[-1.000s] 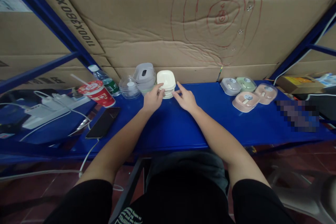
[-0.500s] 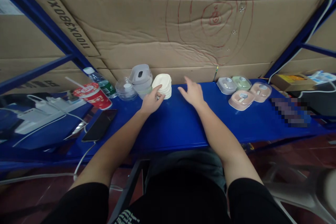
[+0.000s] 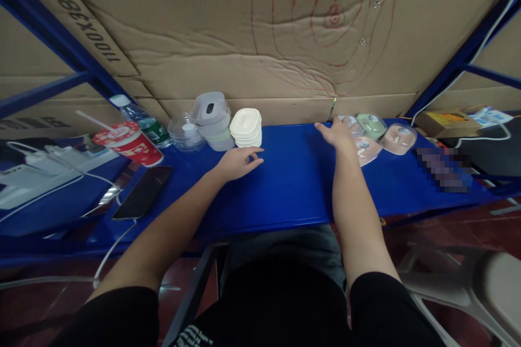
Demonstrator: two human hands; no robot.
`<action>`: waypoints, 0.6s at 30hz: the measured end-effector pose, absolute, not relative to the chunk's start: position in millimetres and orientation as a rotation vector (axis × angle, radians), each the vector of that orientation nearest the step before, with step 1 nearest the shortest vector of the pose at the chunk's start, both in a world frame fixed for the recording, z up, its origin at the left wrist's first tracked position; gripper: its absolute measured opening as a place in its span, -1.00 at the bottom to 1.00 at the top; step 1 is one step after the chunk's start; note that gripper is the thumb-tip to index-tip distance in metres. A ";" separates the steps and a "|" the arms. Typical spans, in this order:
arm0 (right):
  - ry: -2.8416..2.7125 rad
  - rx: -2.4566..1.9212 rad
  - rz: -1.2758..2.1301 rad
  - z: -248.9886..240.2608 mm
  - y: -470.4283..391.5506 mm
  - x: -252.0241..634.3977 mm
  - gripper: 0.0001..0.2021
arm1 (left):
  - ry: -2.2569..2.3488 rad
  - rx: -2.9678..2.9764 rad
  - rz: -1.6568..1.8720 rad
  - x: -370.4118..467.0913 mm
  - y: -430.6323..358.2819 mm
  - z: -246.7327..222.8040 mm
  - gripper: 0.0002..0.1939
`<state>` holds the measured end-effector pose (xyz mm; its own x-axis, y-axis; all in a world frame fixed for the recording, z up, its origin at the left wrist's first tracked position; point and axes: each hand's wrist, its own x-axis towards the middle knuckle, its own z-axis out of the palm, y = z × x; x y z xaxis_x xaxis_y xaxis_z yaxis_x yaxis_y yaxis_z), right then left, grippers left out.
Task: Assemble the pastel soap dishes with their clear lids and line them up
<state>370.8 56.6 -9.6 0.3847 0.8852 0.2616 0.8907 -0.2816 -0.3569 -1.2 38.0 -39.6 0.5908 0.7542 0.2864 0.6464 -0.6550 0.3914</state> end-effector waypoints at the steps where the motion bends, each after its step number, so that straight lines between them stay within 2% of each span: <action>1: -1.566 -2.171 0.091 -6.7 53.8 356.7 -0.17 | 1.158 2.571 0.611 -1.3 38.5 -39.5 -0.56; 5: -1.705 -1.987 0.321 4.5 37.0 294.4 0.03 | 1.161 2.550 0.570 -1.8 39.2 -38.9 -0.57; 10: -1.962 -1.735 0.207 7.7 23.1 257.3 -0.14 | 1.143 2.548 0.586 -2.3 38.8 -40.1 -0.59; 18: -2.160 -1.909 0.267 -3.3 26.9 260.0 -0.25 | 1.133 2.544 0.569 -2.3 41.1 -43.6 -0.59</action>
